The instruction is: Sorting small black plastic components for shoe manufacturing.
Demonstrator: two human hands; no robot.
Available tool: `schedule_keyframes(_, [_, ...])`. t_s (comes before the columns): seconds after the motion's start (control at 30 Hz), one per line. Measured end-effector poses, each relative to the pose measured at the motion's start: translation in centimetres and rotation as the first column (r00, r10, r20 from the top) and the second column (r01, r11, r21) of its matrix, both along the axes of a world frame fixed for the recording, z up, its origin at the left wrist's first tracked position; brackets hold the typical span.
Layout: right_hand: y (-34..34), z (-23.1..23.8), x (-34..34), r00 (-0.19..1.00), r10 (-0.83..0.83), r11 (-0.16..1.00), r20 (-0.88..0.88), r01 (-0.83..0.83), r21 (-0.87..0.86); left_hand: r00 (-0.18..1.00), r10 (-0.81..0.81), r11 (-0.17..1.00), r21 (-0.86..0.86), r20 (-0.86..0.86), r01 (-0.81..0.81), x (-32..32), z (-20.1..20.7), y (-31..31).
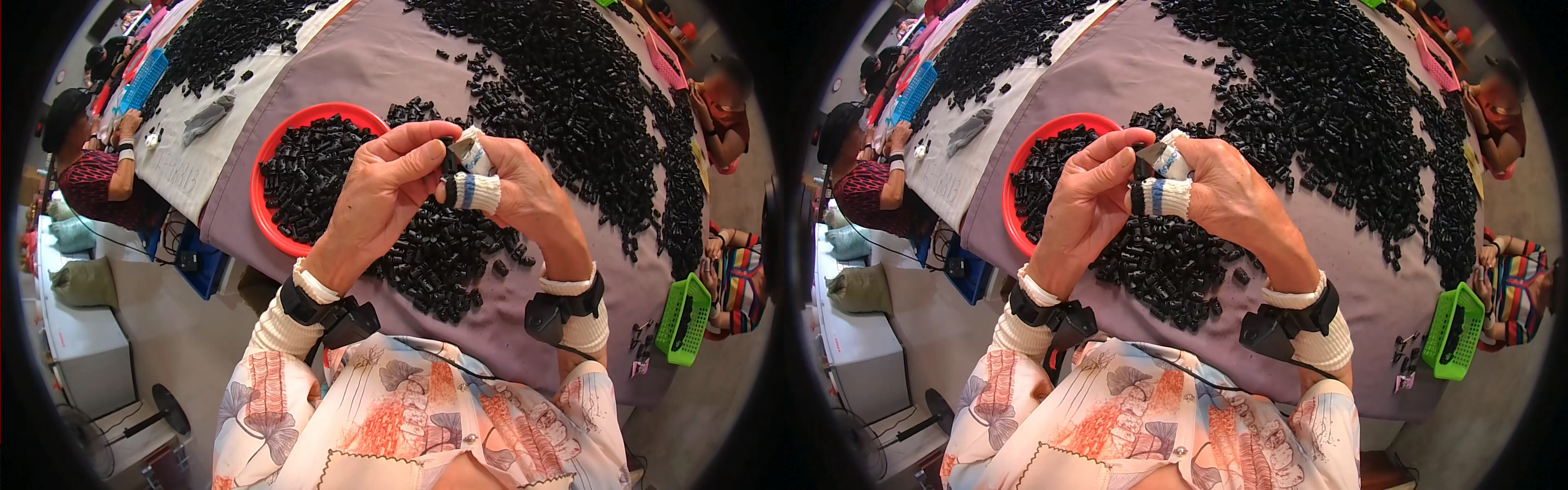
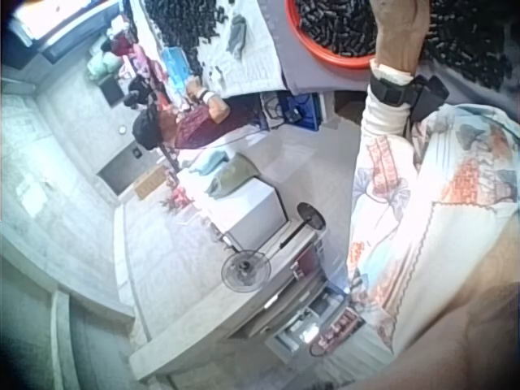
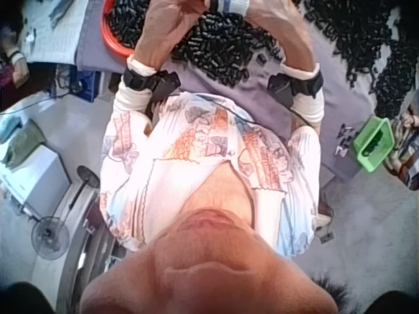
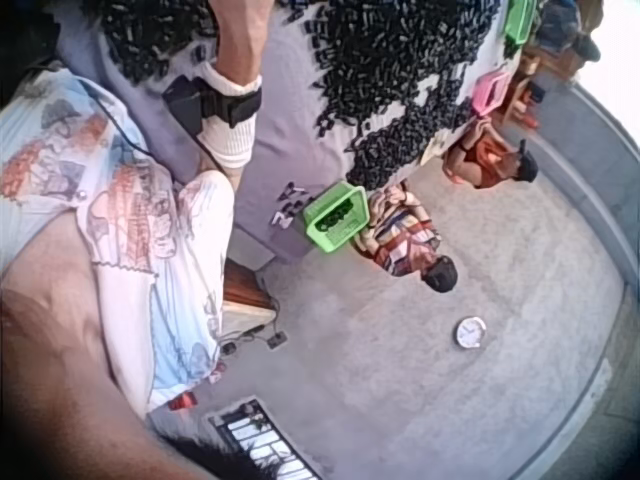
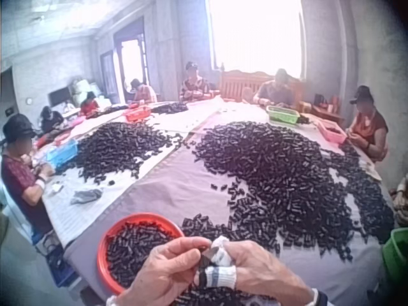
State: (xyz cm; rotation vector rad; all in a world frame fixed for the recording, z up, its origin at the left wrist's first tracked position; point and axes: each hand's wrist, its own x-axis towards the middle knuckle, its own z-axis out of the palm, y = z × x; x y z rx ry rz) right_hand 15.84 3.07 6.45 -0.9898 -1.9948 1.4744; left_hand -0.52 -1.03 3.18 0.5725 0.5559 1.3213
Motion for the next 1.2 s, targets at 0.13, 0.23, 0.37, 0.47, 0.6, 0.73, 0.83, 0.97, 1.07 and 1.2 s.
schedule_keyframes(0.13, [-0.2,0.0,-0.1,1.0,-0.01,1.0,0.003,0.01,-0.008,0.999,0.01,1.0,-0.009,-0.036,-0.01,0.1,-0.2,0.1])
schedule_keyframes(0.23, [-0.1,-0.4,-0.2,1.0,-0.013,1.0,0.009,0.013,0.008,0.997,0.039,0.999,-0.011,-0.074,-0.04,0.3,-0.1,0.0])
schedule_keyframes(0.37, [0.0,-0.6,-0.2,0.998,-0.068,0.998,0.007,0.068,-0.001,0.999,0.038,0.999,-0.008,-0.008,-0.038,0.2,-0.3,0.2])
schedule_keyframes(0.47, [0.0,-0.5,-0.6,0.992,-0.111,0.993,-0.053,0.109,-0.042,0.999,0.027,1.0,-0.014,0.034,-0.027,0.1,-0.5,0.2])
schedule_keyframes(0.6, [-0.1,-1.2,-0.6,0.992,-0.123,0.991,-0.036,0.125,0.055,0.99,0.085,0.996,-0.003,-0.113,-0.086,0.3,-0.3,-0.1])
schedule_keyframes(0.73, [-0.3,-1.7,-0.6,0.987,-0.148,0.989,-0.061,0.146,-0.032,0.982,0.096,0.995,-0.018,-0.162,-0.1,0.4,-0.6,0.0])
schedule_keyframes(0.83, [-0.4,-1.7,-1.0,0.984,-0.155,0.987,-0.09,0.15,-0.064,0.989,0.066,0.996,-0.045,-0.136,-0.072,-0.1,-0.8,-0.1])
schedule_keyframes(0.97, [0.4,-2.0,-0.7,0.985,-0.173,0.984,-0.023,0.172,-0.043,0.98,0.101,0.993,-0.04,-0.171,-0.11,-0.7,-1.4,0.0])
schedule_keyframes(1.07, [0.9,-2.1,0.1,0.983,-0.178,0.983,-0.052,0.175,-0.05,0.908,0.177,0.979,-0.031,-0.381,-0.203,-3.5,-2.3,-0.1])
schedule_keyframes(1.2, [1.2,-3.1,2.1,0.975,-0.213,0.972,-0.059,0.205,-0.114,0.615,0.302,0.937,0.11,-0.728,-0.33,-7.7,-5.6,-0.2])
